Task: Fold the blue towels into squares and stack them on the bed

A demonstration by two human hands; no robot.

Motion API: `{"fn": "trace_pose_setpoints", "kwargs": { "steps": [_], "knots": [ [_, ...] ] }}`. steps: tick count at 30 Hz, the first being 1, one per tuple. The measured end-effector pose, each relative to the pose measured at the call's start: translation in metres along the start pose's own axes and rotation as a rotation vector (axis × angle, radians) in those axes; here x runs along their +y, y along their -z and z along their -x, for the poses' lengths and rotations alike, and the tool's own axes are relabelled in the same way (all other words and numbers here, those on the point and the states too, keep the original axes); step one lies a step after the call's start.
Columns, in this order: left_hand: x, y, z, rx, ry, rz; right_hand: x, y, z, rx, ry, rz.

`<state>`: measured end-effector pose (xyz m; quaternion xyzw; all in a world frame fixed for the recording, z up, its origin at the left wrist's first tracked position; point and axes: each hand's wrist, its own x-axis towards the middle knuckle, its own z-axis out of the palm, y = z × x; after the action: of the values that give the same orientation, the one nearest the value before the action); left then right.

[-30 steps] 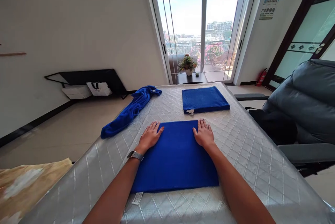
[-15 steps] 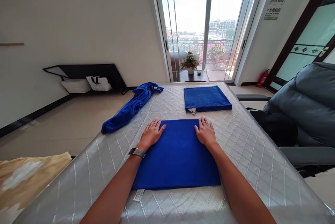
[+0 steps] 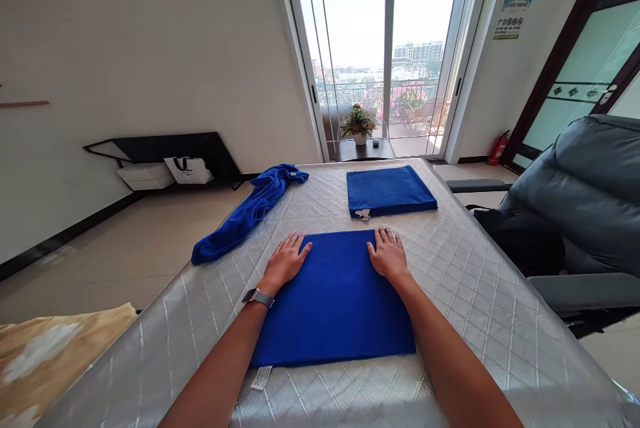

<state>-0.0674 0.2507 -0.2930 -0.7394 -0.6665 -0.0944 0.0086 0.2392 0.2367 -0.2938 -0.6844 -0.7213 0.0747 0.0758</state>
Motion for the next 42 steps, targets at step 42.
{"fn": "trace_pose_setpoints", "kwargs": {
  "steps": [42],
  "knots": [
    [-0.0032, 0.0050, -0.0067, -0.108, 0.007, -0.033, -0.0010, 0.0059, 0.0019, 0.001, -0.009, -0.016]
  ]
}}
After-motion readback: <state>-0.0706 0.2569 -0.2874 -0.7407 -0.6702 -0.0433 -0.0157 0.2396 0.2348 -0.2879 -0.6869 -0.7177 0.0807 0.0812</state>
